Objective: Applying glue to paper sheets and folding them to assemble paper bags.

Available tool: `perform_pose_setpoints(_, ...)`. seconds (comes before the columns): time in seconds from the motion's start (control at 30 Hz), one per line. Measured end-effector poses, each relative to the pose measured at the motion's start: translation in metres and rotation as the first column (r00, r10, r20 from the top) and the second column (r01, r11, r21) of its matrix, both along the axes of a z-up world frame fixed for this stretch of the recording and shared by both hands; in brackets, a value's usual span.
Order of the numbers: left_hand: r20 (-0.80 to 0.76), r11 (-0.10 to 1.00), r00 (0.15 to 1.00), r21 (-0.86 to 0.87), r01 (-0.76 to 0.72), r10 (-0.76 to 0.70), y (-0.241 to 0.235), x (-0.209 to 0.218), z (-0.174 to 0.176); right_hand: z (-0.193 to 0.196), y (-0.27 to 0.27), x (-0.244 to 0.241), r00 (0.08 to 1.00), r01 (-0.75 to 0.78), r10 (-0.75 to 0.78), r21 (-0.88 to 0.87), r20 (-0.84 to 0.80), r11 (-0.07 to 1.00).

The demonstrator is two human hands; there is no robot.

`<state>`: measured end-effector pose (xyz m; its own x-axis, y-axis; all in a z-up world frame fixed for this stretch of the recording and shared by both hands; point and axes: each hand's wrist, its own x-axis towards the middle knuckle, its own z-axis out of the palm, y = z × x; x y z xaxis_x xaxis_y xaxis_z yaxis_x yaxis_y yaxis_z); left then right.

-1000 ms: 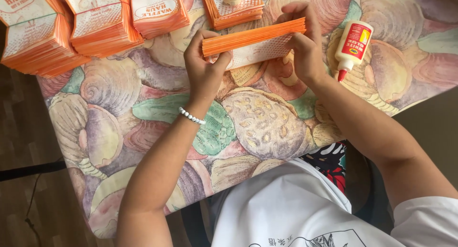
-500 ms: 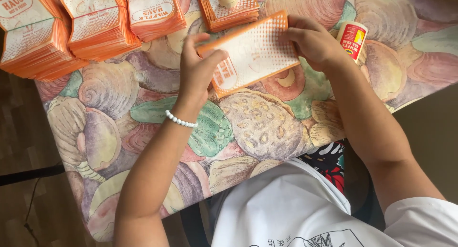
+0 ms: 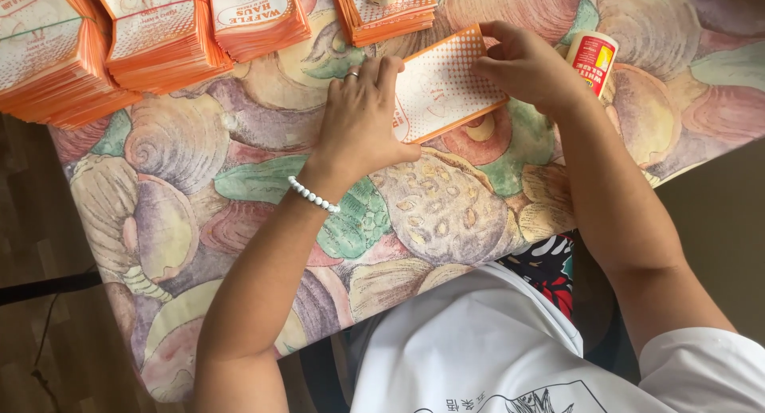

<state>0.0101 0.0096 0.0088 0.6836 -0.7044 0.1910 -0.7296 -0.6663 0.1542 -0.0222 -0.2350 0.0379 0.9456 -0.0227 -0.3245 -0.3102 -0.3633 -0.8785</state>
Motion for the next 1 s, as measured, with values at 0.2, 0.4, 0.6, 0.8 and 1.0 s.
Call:
perform_pose_setpoints(0.2, -0.056, 0.997, 0.998, 0.079, -0.005, 0.009, -0.001, 0.007, -0.001, 0.034, -0.02, 0.0, 0.857, -0.297, 0.499, -0.669, 0.127, 0.681)
perform_pose_setpoints(0.4, -0.105, 0.994, 0.994, 0.107, -0.015, 0.026, -0.001, 0.009, -0.002, 0.002, 0.002, 0.031, 0.638, -0.519, 0.77, -0.741, -0.005, 0.426)
perform_pose_setpoints(0.6, -0.044, 0.997, 0.999, 0.074, -0.015, 0.018, -0.003, 0.008, -0.004, 0.008, 0.007, 0.036, 0.655, -0.509, 0.755, -0.759, -0.036, 0.406)
perform_pose_setpoints(0.8, -0.026, 0.998, 0.999, 0.064, -0.027, 0.029, -0.004, 0.007, -0.002, 0.01, 0.003, 0.034, 0.691, -0.568, 0.712, -0.703, -0.125, 0.428)
perform_pose_setpoints(1.0, -0.035, 0.993, 0.999, 0.115, -0.028, 0.032, -0.004, 0.008, -0.003, 0.004, 0.023, 0.011, 0.768, -0.241, 0.574, -0.702, 0.284, 0.67)
